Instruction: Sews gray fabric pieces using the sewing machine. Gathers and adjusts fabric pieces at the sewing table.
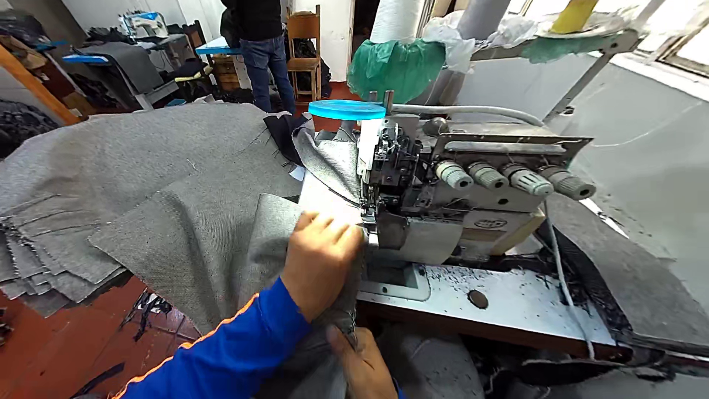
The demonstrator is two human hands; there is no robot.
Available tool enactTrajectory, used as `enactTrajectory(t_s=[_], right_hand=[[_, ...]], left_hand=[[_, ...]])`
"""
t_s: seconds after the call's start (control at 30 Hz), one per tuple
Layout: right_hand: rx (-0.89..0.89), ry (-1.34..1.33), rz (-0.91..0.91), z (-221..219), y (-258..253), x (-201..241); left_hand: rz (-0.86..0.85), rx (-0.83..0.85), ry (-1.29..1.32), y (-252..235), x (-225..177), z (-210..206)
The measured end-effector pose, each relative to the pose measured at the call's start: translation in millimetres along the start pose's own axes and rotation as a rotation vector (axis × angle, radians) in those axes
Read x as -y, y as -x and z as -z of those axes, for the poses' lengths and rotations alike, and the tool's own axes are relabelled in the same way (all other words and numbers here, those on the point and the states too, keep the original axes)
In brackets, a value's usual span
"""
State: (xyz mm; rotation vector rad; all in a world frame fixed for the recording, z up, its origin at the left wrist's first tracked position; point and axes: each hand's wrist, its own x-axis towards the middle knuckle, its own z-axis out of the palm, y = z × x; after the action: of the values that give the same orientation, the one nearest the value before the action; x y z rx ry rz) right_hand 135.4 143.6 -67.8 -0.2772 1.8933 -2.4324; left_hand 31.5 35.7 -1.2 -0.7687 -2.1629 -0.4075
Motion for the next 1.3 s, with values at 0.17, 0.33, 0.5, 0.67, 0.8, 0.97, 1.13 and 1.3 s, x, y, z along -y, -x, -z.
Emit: enactTrajectory(t_s=[0.17,0.33,0.5,0.67,0.8,0.97,1.13,1.3], right_hand=[[-0.045,0.086,0.06,20,-8,15],[0.024,0.298,0.157,33,-34,30],[0.097,0.698,0.305,49,-35,42],[0.015,0.829,0.435,36,-35,42],[-0.169,0.904,0.519,23,-42,35],[-0.29,0.941,0.558,20,-66,30],[-0.306,0.976,0.491,16,-75,30],[-0.296,0.974,0.514,22,-57,6]], left_hand=[[0.047,0.192,-0.024,3,-19,6],[0.036,0.273,0.124,-13,-7,22],[-0.098,0.286,0.229,26,-32,54],[-0.246,0.194,-0.01,65,-18,33],[-0.343,0.157,0.005,48,2,28],[-0.459,0.269,0.109,9,29,33],[-0.488,0.273,0.134,-14,44,27],[-0.42,0.258,0.049,-13,52,19]])
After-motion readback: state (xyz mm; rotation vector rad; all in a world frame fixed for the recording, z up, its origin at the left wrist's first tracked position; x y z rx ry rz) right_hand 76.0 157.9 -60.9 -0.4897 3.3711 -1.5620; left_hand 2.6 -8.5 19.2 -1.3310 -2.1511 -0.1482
